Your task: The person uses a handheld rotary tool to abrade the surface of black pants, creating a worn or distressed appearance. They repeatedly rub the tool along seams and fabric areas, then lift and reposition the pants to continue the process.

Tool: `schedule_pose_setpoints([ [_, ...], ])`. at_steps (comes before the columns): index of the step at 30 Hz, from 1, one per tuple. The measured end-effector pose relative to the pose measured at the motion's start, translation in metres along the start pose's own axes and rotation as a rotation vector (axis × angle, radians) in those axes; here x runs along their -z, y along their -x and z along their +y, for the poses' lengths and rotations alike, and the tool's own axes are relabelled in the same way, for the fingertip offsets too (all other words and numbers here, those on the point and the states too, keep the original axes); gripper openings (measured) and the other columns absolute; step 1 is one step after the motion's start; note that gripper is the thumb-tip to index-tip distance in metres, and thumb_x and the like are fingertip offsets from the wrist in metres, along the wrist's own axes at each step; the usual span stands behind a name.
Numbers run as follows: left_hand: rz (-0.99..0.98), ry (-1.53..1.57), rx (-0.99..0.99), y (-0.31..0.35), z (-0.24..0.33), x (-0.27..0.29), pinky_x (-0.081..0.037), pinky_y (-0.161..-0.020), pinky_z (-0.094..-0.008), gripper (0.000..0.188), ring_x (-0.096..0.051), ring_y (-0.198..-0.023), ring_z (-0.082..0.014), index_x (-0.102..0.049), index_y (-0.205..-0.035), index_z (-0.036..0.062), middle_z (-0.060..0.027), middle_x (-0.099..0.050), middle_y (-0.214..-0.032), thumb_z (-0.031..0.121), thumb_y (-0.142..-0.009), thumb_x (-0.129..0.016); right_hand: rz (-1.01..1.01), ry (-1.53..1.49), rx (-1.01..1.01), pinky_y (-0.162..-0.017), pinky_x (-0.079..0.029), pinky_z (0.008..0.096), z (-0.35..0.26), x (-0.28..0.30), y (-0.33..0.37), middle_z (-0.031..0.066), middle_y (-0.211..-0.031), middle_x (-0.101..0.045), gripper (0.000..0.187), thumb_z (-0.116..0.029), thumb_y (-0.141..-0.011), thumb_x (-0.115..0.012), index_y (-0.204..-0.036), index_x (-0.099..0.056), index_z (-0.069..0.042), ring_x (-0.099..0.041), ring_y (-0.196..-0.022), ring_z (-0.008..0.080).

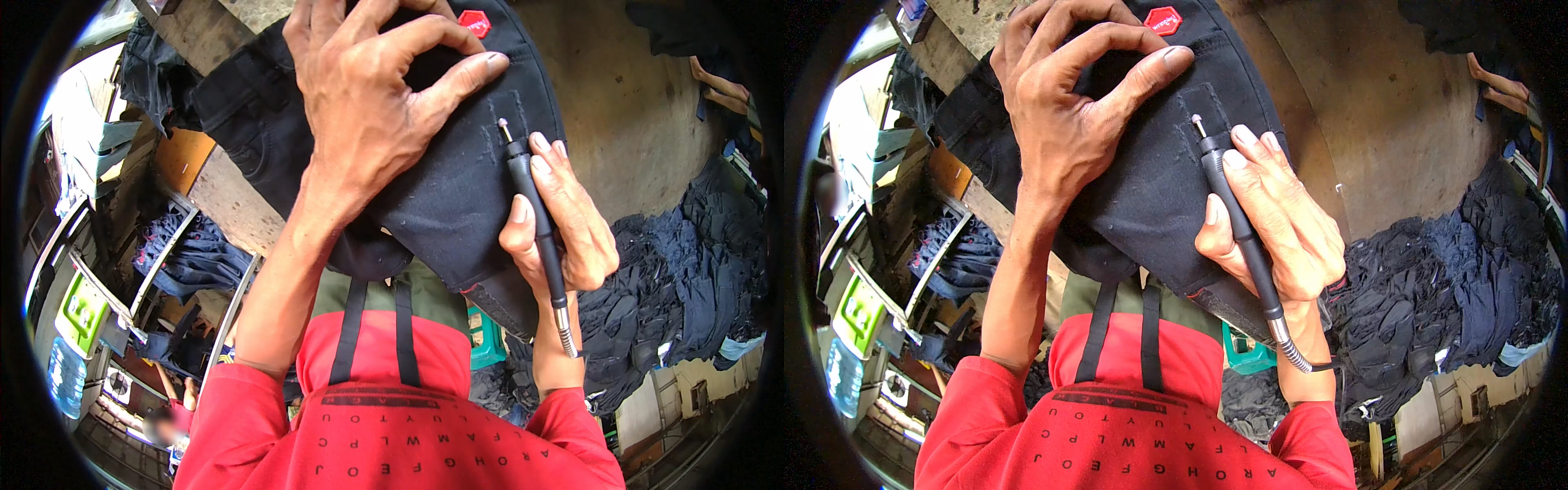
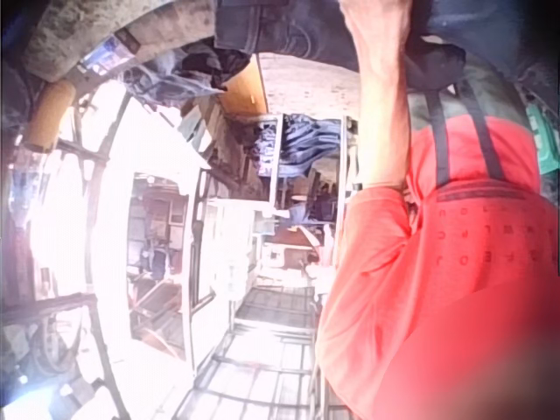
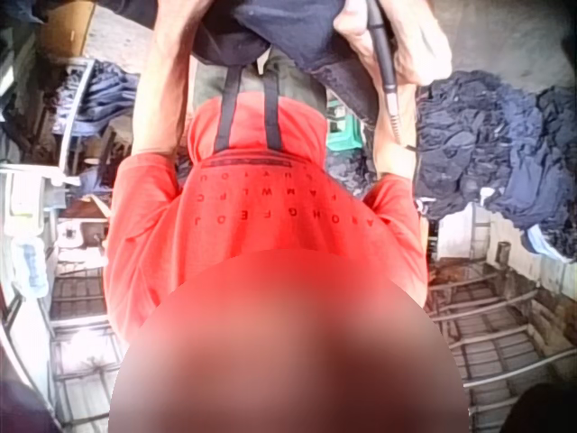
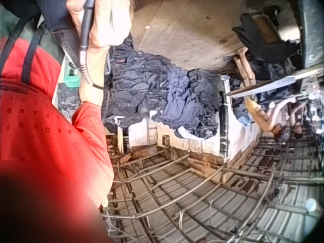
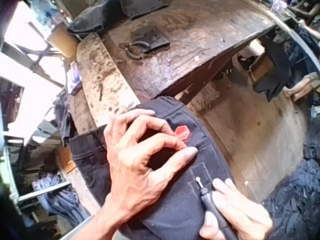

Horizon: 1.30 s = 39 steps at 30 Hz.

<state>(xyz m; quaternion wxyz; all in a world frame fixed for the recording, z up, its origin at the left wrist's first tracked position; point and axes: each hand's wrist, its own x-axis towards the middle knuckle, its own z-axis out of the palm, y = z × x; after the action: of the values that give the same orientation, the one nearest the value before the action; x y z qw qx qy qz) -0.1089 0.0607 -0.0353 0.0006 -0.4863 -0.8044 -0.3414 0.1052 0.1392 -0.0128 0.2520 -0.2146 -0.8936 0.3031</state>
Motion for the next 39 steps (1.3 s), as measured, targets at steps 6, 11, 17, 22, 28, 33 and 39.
schedule_pose_setpoints([
  [6,-0.051,0.008,0.054,0.001,0.003,0.003,-0.040,-0.104,-0.0447,0.019,-0.062,-0.114,-0.0251,-0.083,-0.085,0.0147,0.0013,-0.072,-0.099,0.027,-0.078,-0.095,0.039,0.007,-0.034,-0.106,-0.062,0.0496,-0.001,-0.003,0.001,0.0297,-0.112,-0.080,0.033,0.000,-0.086,-0.074,-0.117,-0.078,0.009,-0.080,-0.112,0.0406],
  [11,-0.025,0.022,0.040,0.000,0.002,0.002,-0.040,-0.104,-0.0447,0.019,-0.062,-0.114,-0.0252,-0.083,-0.085,0.0144,0.0012,-0.072,-0.099,0.027,-0.078,-0.095,0.031,-0.011,-0.044,-0.104,-0.063,0.0512,-0.001,0.000,0.001,0.0282,-0.108,-0.081,0.032,0.000,-0.081,-0.079,-0.112,-0.080,0.008,-0.081,-0.109,0.0399],
  [17,-0.046,-0.006,0.038,0.001,0.001,0.002,-0.040,-0.105,-0.0449,0.018,-0.062,-0.114,-0.0251,-0.083,-0.085,0.0145,0.0013,-0.072,-0.098,0.027,-0.078,-0.094,0.024,-0.003,-0.019,-0.106,-0.062,0.0489,-0.002,-0.001,0.006,0.0305,-0.112,-0.080,0.035,0.001,-0.087,-0.071,-0.119,-0.076,0.011,-0.080,-0.112,0.0412],
  [22,-0.058,-0.013,0.038,0.002,0.000,0.003,-0.040,-0.105,-0.0447,0.018,-0.062,-0.114,-0.0251,-0.083,-0.085,0.0147,0.0014,-0.072,-0.098,0.027,-0.078,-0.094,0.010,0.007,-0.042,-0.105,-0.062,0.0496,-0.003,0.003,0.012,0.0304,-0.113,-0.080,0.035,0.000,-0.087,-0.072,-0.120,-0.076,0.010,-0.079,-0.113,0.0417],
  [28,-0.059,-0.011,0.040,0.002,0.000,0.002,-0.040,-0.105,-0.0445,0.018,-0.062,-0.114,-0.0251,-0.083,-0.086,0.0147,0.0015,-0.072,-0.098,0.027,-0.079,-0.094,0.034,-0.013,-0.069,-0.103,-0.063,0.0496,-0.004,0.003,0.018,0.0293,-0.110,-0.080,0.034,-0.001,-0.084,-0.076,-0.116,-0.078,0.008,-0.080,-0.110,0.0412],
  [33,-0.054,-0.013,0.033,0.002,-0.001,0.002,-0.040,-0.106,-0.0446,0.018,-0.062,-0.116,-0.0253,-0.083,-0.086,0.0144,0.0014,-0.072,-0.098,0.027,-0.079,-0.095,0.034,-0.014,-0.076,-0.103,-0.063,0.0494,-0.004,0.005,0.023,0.0287,-0.110,-0.080,0.034,-0.002,-0.083,-0.078,-0.116,-0.079,0.007,-0.081,-0.110,0.0410],
  [39,-0.059,-0.016,0.048,0.004,0.000,0.001,-0.039,-0.107,-0.0447,0.019,-0.062,-0.117,-0.0251,-0.084,-0.087,0.0133,0.0011,-0.072,-0.099,0.026,-0.079,-0.095,0.020,-0.031,-0.093,-0.104,-0.062,0.0505,-0.005,0.008,0.030,0.0303,-0.113,-0.080,0.035,-0.002,-0.085,-0.074,-0.118,-0.077,0.009,-0.080,-0.112,0.0421],
])
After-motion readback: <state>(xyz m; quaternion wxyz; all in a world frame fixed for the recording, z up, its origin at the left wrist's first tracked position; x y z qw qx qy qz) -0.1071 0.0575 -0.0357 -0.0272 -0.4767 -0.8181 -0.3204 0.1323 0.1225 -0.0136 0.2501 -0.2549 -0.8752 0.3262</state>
